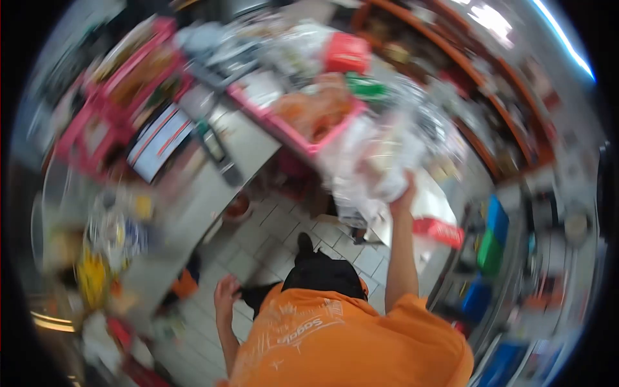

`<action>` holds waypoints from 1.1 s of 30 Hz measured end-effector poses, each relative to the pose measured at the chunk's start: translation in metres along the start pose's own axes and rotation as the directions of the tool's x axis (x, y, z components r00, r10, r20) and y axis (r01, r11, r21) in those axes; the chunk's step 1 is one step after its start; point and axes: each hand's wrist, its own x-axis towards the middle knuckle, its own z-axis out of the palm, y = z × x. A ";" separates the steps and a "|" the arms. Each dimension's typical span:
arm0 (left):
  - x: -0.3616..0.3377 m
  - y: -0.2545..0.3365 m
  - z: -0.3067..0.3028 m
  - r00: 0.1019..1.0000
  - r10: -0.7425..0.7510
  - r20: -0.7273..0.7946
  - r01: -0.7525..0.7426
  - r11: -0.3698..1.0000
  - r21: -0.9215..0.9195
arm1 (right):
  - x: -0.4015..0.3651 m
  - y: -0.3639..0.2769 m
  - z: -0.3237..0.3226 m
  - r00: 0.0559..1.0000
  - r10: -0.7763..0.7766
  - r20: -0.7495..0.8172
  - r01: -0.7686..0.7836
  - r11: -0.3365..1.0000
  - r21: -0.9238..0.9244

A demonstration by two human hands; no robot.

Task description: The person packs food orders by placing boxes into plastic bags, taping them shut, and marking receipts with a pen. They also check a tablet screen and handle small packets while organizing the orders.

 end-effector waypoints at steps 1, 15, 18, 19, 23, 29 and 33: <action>0.024 -0.048 0.007 0.992 -0.093 -0.085 0.079 0.984 -0.157 | 0.022 -0.009 0.007 0.999 0.030 0.015 -0.031 0.996 0.088; -0.131 -0.258 0.075 0.624 -0.291 -0.726 0.490 0.868 0.074 | -0.158 0.119 0.246 0.306 0.431 0.849 0.391 0.756 -0.525; -0.120 -0.217 0.058 0.615 -0.303 -0.728 0.509 0.858 0.073 | -0.201 0.231 0.304 0.183 0.491 0.852 0.415 0.747 -0.519; -0.116 -0.202 0.047 0.617 -0.304 -0.726 0.515 0.854 0.080 | -0.205 0.273 0.327 0.252 0.399 0.882 0.536 0.701 -0.470; -0.093 -0.181 -0.006 0.627 -0.321 -0.710 0.538 0.837 0.097 | -0.185 0.350 0.419 0.447 0.193 0.874 0.697 0.537 -0.475; -0.089 -0.190 -0.060 0.639 -0.381 -0.668 0.593 0.797 0.113 | -0.160 0.360 0.473 0.692 0.394 0.605 0.596 0.161 -0.787; -0.097 -0.190 -0.077 0.635 -0.415 -0.652 0.629 0.768 0.123 | -0.157 0.368 0.474 0.686 0.387 0.616 0.592 0.195 -0.782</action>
